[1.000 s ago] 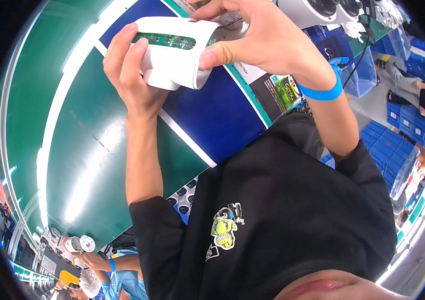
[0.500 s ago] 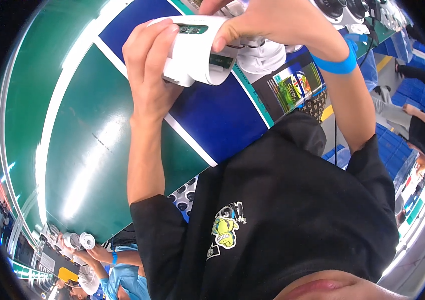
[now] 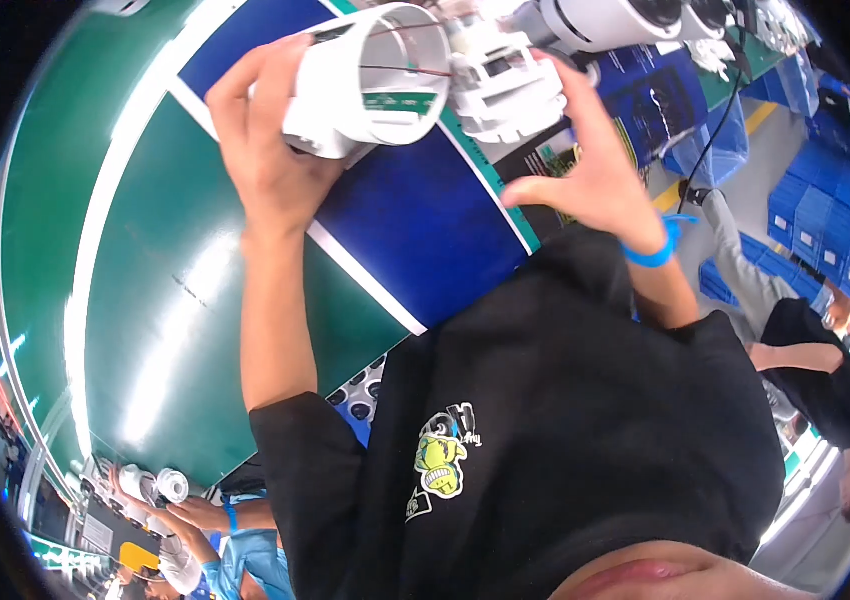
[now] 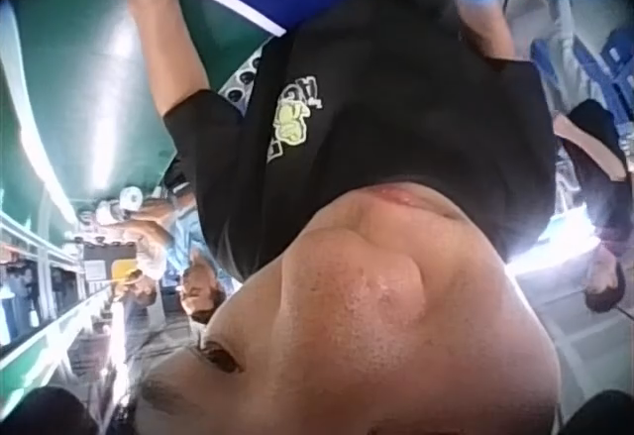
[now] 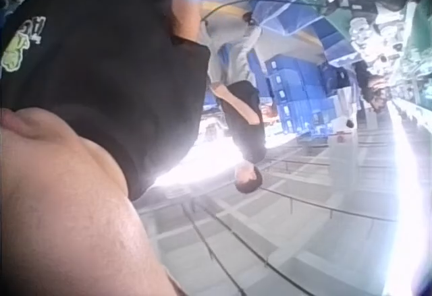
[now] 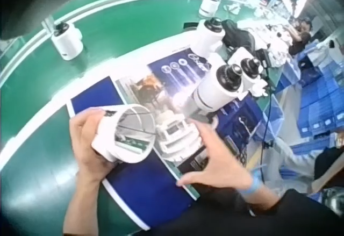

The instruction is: Assembling the internal components, wiring, and housings of security cameras on an industrial assembly line.

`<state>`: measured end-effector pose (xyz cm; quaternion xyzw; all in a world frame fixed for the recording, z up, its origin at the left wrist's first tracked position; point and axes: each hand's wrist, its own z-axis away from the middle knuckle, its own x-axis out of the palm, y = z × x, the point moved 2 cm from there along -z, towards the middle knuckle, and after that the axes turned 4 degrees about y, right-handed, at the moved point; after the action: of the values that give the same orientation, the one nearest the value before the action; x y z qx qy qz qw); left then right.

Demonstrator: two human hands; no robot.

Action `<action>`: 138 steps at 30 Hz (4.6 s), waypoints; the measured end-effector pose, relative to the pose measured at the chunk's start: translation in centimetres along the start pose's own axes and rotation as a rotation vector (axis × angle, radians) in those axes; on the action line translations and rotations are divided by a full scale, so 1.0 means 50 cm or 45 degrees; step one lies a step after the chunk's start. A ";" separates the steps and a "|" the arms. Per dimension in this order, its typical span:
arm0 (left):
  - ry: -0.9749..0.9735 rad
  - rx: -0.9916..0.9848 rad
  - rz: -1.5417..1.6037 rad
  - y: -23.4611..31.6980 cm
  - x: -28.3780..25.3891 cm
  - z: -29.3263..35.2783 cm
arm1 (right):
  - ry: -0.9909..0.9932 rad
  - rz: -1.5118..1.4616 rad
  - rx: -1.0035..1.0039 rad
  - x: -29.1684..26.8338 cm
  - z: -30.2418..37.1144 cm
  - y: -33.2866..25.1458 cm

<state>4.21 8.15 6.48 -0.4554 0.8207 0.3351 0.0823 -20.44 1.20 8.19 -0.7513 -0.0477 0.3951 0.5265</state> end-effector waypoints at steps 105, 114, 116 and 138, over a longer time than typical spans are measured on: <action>-0.032 0.046 0.399 0.022 0.068 0.034 | 0.038 0.250 -0.513 -0.046 -0.052 -0.158; -0.022 -0.376 0.767 0.068 0.116 0.007 | -0.230 -0.473 -0.234 -0.085 -0.144 -0.089; 0.064 -0.449 0.801 0.077 0.138 0.012 | -0.354 -0.942 0.131 -0.067 -0.166 -0.071; 0.150 -0.273 0.818 0.114 0.209 -0.040 | 0.160 -0.672 -0.566 -0.095 -0.162 -0.043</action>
<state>-6.00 1.71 6.10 -0.1984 0.8857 0.4013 -0.1232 -17.72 -6.28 13.63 -0.8323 -0.2925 0.1784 0.4358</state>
